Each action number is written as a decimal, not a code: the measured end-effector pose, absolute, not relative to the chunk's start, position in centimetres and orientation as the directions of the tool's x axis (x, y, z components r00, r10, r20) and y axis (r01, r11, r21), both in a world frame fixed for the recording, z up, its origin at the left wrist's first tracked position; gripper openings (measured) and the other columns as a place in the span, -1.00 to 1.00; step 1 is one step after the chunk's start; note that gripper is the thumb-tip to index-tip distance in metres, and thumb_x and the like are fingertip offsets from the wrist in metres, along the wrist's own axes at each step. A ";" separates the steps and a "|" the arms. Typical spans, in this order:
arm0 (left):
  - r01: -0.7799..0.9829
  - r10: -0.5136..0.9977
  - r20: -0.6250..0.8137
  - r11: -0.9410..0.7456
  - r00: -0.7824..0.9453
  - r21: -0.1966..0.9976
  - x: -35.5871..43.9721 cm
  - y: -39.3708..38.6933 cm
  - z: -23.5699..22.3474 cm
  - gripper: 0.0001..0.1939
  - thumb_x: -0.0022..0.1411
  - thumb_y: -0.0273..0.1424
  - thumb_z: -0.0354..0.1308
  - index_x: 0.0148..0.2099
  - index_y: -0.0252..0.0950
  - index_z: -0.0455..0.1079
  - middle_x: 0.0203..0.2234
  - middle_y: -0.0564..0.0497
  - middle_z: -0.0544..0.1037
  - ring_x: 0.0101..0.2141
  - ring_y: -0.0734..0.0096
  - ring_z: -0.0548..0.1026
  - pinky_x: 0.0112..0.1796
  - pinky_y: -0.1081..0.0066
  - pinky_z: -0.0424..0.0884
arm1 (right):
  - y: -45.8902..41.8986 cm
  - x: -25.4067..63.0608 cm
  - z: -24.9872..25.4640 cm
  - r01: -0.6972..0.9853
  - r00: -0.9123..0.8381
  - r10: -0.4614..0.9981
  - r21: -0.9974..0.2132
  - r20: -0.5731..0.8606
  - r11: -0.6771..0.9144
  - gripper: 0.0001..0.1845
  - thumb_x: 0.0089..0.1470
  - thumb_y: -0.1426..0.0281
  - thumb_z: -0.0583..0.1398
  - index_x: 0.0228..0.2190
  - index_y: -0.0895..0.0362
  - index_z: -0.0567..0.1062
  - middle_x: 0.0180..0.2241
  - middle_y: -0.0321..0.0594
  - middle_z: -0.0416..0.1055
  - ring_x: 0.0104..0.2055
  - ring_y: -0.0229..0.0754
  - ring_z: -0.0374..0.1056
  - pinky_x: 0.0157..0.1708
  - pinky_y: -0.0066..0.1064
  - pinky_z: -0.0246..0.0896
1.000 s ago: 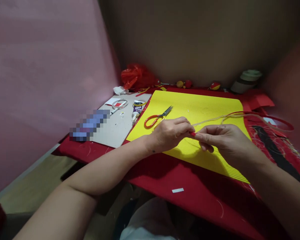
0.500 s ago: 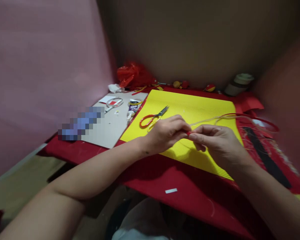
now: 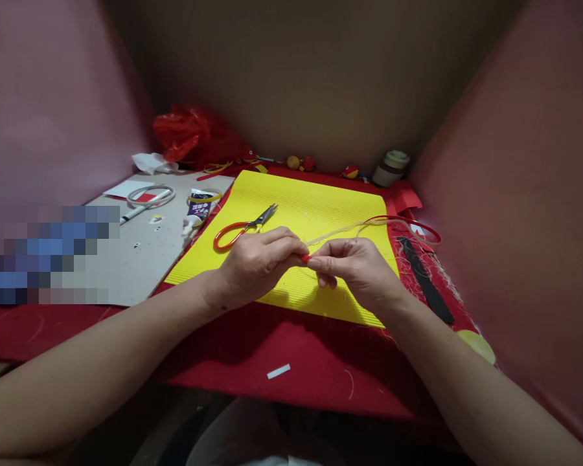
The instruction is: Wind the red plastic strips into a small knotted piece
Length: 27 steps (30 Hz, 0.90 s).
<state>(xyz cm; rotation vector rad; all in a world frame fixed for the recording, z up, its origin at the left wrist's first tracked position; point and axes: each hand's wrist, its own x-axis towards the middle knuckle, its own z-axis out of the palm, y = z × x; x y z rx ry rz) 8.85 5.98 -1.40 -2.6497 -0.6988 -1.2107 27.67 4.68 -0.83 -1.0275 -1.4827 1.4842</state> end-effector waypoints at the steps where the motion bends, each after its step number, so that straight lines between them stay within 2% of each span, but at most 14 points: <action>1: 0.477 0.336 0.747 -0.878 0.574 0.029 8.8 6.0 -1.5 -0.88 0.28 -0.48 0.05 -0.30 -0.36 0.40 -0.46 -0.02 0.55 -0.44 0.52 0.50 -0.42 0.55 0.40 | 4.6 27.6 -0.9 0.009 -0.358 0.934 -1.000 -0.012 -0.010 -0.72 -0.21 0.24 0.38 -0.63 0.19 0.49 -0.71 -0.35 0.34 -0.65 -0.37 0.17 -0.59 -0.46 0.02; 4: 0.474 0.282 0.745 -0.879 0.604 -0.052 8.8 6.1 -1.7 -0.90 0.26 -0.52 0.07 -0.28 -0.40 0.40 -0.45 -0.06 0.55 -0.47 0.50 0.48 -0.49 0.54 0.35 | 4.6 27.4 -1.1 0.008 -0.329 0.944 -1.000 0.001 0.004 -0.72 -0.19 0.24 0.37 -0.63 0.19 0.49 -0.71 -0.36 0.33 -0.65 -0.39 0.14 -0.59 -0.47 -0.01; 6: 0.459 0.278 0.753 -0.888 0.596 -0.035 8.9 6.0 -1.7 -0.92 0.24 -0.53 0.09 -0.29 -0.41 0.40 -0.45 -0.07 0.54 -0.47 0.50 0.47 -0.48 0.54 0.35 | 4.6 27.3 -1.3 0.001 -0.318 0.948 -1.000 0.008 0.009 -0.72 -0.18 0.25 0.37 -0.63 0.18 0.48 -0.71 -0.37 0.32 -0.65 -0.39 0.13 -0.59 -0.47 -0.01; 11: 0.356 0.461 0.729 -0.881 0.505 0.310 9.1 5.8 -1.1 -0.96 0.20 -0.48 0.17 -0.27 -0.35 0.42 -0.46 0.00 0.50 -0.45 0.56 0.46 -0.43 0.59 0.40 | 4.8 27.6 -1.8 -0.133 -0.401 0.913 -0.991 0.075 0.023 -0.81 -0.10 0.32 0.34 -0.58 0.16 0.51 -0.67 -0.36 0.36 -0.63 -0.39 0.18 -0.57 -0.48 0.02; 12: 0.328 0.481 0.722 -0.875 0.498 0.357 9.1 5.7 -1.0 -0.96 0.20 -0.47 0.17 -0.27 -0.34 0.43 -0.46 0.00 0.50 -0.46 0.57 0.46 -0.44 0.59 0.39 | 4.9 27.7 -1.8 -0.153 -0.422 0.903 -0.988 0.084 0.021 -0.83 -0.09 0.33 0.34 -0.57 0.16 0.52 -0.66 -0.36 0.37 -0.63 -0.39 0.19 -0.56 -0.48 0.02; 14: 0.301 0.480 0.725 -0.877 0.493 0.375 9.1 5.7 -0.9 -0.95 0.22 -0.46 0.15 -0.28 -0.32 0.43 -0.48 0.01 0.50 -0.47 0.57 0.45 -0.45 0.59 0.39 | 5.0 27.8 -1.9 -0.145 -0.446 0.891 -0.989 0.083 0.020 -0.82 -0.07 0.31 0.32 -0.55 0.16 0.52 -0.66 -0.35 0.38 -0.62 -0.38 0.20 -0.55 -0.47 0.03; 20: 0.445 0.409 0.726 -0.882 0.553 0.158 8.6 6.1 -1.4 -0.88 0.26 -0.44 0.08 -0.32 -0.33 0.41 -0.47 -0.01 0.56 -0.44 0.54 0.50 -0.40 0.56 0.42 | 4.8 27.9 -1.2 0.089 -0.365 0.931 -0.995 0.017 0.053 -0.65 -0.11 0.18 0.33 -0.67 0.18 0.46 -0.72 -0.33 0.34 -0.65 -0.37 0.15 -0.58 -0.45 0.00; 27: 0.506 0.303 0.703 -0.857 0.643 -0.094 8.6 6.1 -2.1 -0.86 0.28 -0.50 0.01 -0.28 -0.36 0.38 -0.45 -0.04 0.54 -0.46 0.48 0.49 -0.47 0.53 0.36 | 4.1 26.9 -1.0 0.159 -0.231 0.973 -0.986 0.006 0.044 -0.69 -0.21 0.22 0.38 -0.62 0.19 0.47 -0.73 -0.36 0.30 -0.66 -0.40 0.11 -0.62 -0.48 -0.04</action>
